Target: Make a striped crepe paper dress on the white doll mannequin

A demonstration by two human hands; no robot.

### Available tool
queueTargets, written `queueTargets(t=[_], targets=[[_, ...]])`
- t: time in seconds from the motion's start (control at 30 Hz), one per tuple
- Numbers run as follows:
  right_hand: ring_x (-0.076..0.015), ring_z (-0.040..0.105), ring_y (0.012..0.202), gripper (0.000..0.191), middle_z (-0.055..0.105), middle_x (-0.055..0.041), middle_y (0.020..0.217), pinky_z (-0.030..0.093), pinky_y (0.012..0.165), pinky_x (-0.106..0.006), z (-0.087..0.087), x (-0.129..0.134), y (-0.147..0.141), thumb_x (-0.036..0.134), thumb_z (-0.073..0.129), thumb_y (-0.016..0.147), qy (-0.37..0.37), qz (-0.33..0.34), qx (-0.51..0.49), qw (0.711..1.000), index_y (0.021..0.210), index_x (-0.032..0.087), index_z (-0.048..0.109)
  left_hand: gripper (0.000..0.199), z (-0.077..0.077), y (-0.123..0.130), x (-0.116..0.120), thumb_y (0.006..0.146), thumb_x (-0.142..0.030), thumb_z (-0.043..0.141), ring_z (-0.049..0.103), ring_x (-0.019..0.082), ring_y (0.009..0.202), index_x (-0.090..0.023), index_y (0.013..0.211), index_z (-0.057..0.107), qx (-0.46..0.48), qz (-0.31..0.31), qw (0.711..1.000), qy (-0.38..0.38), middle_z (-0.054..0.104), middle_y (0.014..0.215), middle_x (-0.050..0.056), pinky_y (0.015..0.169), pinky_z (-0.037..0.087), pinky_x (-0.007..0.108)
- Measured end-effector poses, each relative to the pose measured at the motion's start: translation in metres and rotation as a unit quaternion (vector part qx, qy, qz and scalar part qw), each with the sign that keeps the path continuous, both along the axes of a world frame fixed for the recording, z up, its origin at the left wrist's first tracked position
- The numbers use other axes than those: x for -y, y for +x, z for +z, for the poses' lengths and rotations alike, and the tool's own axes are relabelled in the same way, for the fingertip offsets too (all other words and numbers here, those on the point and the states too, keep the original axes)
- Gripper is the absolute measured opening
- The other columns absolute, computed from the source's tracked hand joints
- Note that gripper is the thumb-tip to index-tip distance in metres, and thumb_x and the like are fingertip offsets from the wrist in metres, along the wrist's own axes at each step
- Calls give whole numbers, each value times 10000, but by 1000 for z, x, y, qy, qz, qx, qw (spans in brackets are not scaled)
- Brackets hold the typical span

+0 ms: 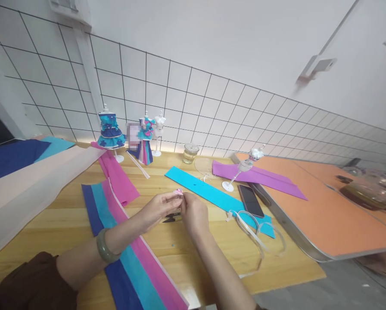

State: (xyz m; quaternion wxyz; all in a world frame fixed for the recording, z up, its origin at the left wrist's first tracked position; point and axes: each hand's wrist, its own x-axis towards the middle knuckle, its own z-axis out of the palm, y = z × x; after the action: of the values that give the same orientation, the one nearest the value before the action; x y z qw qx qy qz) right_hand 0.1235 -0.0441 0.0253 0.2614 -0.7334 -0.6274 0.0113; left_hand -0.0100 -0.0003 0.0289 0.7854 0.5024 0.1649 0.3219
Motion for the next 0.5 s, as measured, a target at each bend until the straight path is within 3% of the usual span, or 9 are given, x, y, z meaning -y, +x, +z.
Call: queueTargets(t=[0.17,0.27,0.4,0.5], targets=[[-157,606,634,509,675,-50,687,351,552,-229,13,-26,56,427,264,952,-26,-49,58,997,773,176,669,337,4,-2,-5,702,-313,724,615,225,1015,-100,958,669,20,107,991,-79,673,1029,134,978,421,370],[-174,615,649,492,672,-73,701,356,559,-247,19,-50,100,422,313,942,-50,-81,102,990,764,164,693,280,7,-4,-7,707,-302,715,641,204,897,-91,880,652,24,152,983,-101,674,932,131,900,471,366],[-224,626,849,318,656,-140,943,433,685,-294,18,-81,143,298,418,932,-99,-106,183,972,892,124,681,334,5,-5,-12,728,-238,676,619,147,782,-143,1032,575,6,237,965,-110,632,880,68,749,503,316],[-200,603,937,278,595,-106,1109,500,793,-372,8,-97,158,305,526,899,-160,-85,230,956,1111,132,577,370,3,-6,-16,729,-218,649,593,123,761,-155,1078,542,-9,288,951,-110,605,883,50,699,488,274]])
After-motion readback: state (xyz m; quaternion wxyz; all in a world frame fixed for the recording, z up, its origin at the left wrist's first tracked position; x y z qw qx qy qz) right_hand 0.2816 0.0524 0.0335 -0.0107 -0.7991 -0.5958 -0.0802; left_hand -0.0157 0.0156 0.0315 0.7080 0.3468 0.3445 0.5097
